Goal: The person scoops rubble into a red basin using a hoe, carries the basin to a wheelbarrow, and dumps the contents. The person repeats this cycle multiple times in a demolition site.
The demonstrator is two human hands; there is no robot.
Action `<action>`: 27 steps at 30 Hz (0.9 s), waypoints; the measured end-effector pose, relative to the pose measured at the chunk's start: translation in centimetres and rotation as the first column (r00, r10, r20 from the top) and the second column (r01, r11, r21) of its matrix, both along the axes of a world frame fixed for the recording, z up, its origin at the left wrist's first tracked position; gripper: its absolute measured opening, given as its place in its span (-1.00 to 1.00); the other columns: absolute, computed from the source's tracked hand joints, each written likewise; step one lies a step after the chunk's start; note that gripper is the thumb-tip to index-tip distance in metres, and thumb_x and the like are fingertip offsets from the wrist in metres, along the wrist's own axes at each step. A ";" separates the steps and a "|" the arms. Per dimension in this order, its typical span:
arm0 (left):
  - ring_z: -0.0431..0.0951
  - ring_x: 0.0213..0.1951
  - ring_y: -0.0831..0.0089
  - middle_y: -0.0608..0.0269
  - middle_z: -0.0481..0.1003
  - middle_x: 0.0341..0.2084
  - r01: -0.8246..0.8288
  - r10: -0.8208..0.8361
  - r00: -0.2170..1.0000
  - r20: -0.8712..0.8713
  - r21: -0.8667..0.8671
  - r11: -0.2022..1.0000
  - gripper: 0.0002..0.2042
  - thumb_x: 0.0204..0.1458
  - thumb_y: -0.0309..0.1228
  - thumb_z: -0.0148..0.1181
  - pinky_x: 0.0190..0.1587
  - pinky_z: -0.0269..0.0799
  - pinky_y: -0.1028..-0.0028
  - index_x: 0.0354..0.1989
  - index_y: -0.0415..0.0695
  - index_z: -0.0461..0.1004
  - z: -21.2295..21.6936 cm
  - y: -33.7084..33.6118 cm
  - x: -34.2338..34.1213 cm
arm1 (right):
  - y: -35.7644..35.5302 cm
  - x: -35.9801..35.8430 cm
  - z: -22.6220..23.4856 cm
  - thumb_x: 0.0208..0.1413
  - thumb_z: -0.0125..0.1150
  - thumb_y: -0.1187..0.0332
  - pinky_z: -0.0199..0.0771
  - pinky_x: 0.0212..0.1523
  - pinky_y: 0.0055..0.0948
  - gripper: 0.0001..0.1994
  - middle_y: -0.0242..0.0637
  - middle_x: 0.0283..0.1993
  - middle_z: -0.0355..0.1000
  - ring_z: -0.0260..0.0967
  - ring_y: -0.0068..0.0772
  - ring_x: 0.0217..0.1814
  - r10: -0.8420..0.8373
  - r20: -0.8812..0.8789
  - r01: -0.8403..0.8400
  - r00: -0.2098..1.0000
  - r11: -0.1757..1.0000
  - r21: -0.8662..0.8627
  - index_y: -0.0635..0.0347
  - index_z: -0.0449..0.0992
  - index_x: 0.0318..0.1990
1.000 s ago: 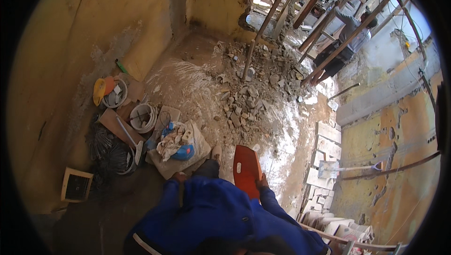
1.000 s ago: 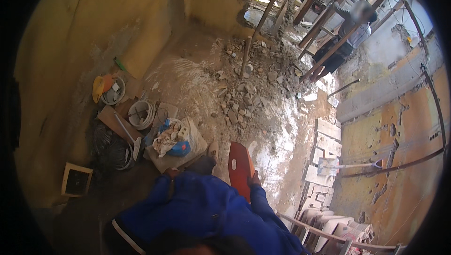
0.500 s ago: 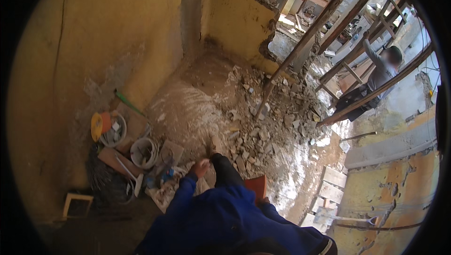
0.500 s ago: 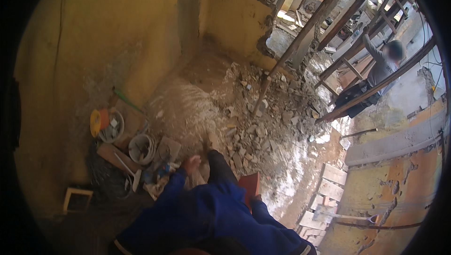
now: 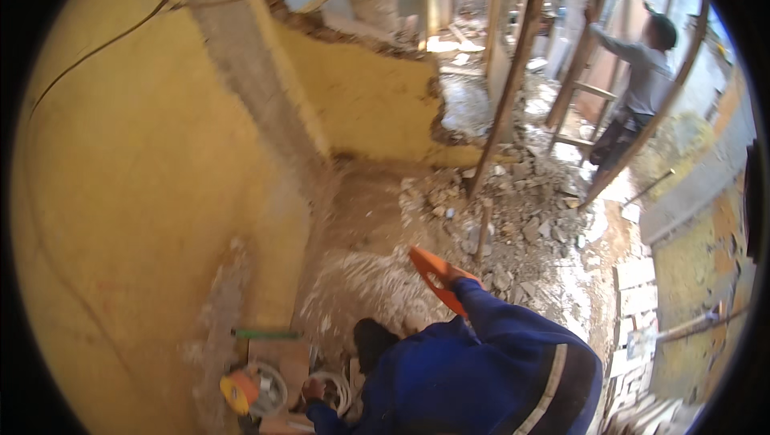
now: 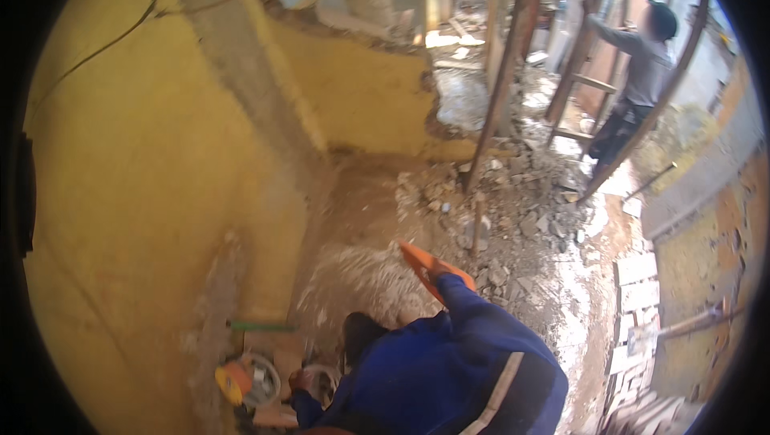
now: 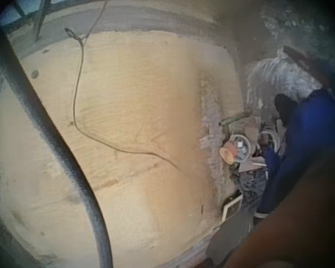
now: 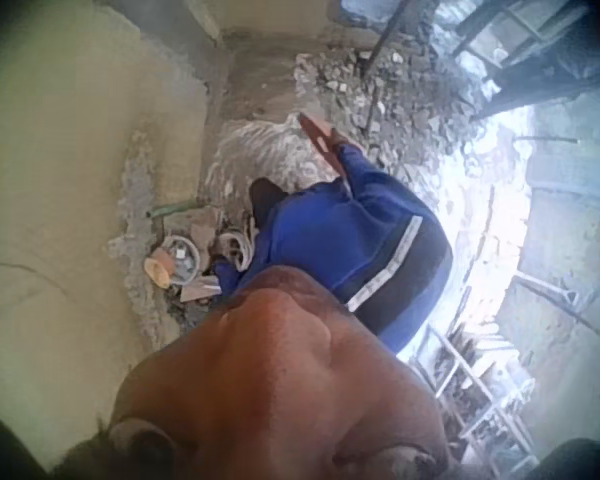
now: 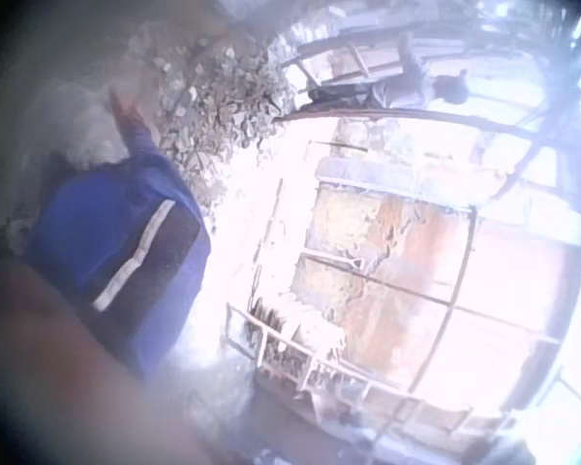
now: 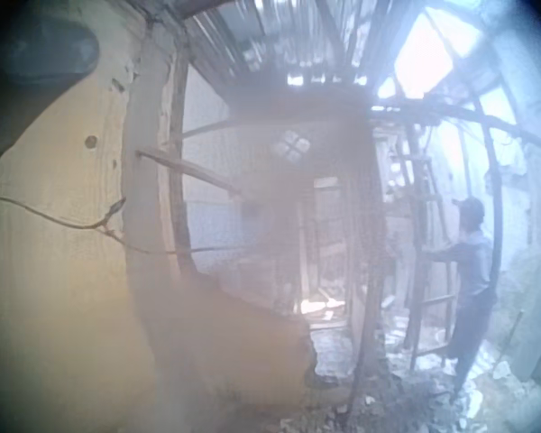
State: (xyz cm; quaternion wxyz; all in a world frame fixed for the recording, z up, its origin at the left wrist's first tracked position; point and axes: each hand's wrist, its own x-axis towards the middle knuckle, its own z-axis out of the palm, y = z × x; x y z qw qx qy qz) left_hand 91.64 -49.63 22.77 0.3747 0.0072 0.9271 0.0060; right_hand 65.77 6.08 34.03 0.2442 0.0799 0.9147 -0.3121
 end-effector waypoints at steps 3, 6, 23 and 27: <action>0.37 -0.08 0.18 0.00 0.38 -0.19 -0.298 0.296 0.954 0.053 0.035 0.954 -0.60 -0.04 -0.19 -0.11 -0.03 0.29 0.24 -0.06 -0.15 0.30 -0.5 4.4 -11.6 | 1.1 -7.2 -0.8 -0.03 -0.01 0.28 0.27 -0.08 -0.15 -0.34 0.16 -0.06 0.31 0.31 0.08 -0.06 -0.114 -0.024 0.114 0.993 0.993 0.019 -0.03 -0.11 0.26; 0.42 -0.14 0.17 0.06 0.44 -0.28 -0.490 0.519 0.850 -0.096 0.219 0.844 -0.59 -0.09 -0.13 -0.03 -0.04 0.30 0.26 -0.12 -0.13 0.38 -0.9 7.3 -18.7 | -4.2 -12.8 3.6 -0.01 -0.04 0.33 0.28 -0.11 -0.11 -0.35 0.17 -0.09 0.33 0.32 0.09 -0.07 -0.114 -0.071 0.116 0.991 0.993 0.028 -0.05 -0.13 0.27; 0.36 -0.11 0.12 -0.13 0.38 -0.19 0.875 0.646 -0.471 -0.601 -0.227 0.427 -0.61 0.05 -0.28 -0.12 0.00 0.23 0.29 -0.13 -0.42 0.31 58.4 -0.5 -61.4 | -17.5 -8.0 -11.8 -0.04 -0.01 0.20 0.21 0.05 -0.22 -0.45 0.04 0.00 0.30 0.22 0.00 0.08 -0.873 0.200 0.841 0.445 0.484 0.241 0.11 0.11 0.14; 0.19 0.08 0.04 -0.22 0.15 0.07 0.441 0.398 -0.894 -0.207 -0.560 0.701 -0.41 -0.02 -0.18 -0.08 0.12 0.02 0.24 0.10 -0.39 0.08 71.4 -4.4 -62.1 | -18.4 -10.0 -11.2 -0.06 0.02 0.19 0.22 0.05 -0.23 -0.46 0.04 0.00 0.30 0.23 -0.02 0.08 -0.879 0.206 0.841 0.429 0.472 0.264 0.12 0.14 0.13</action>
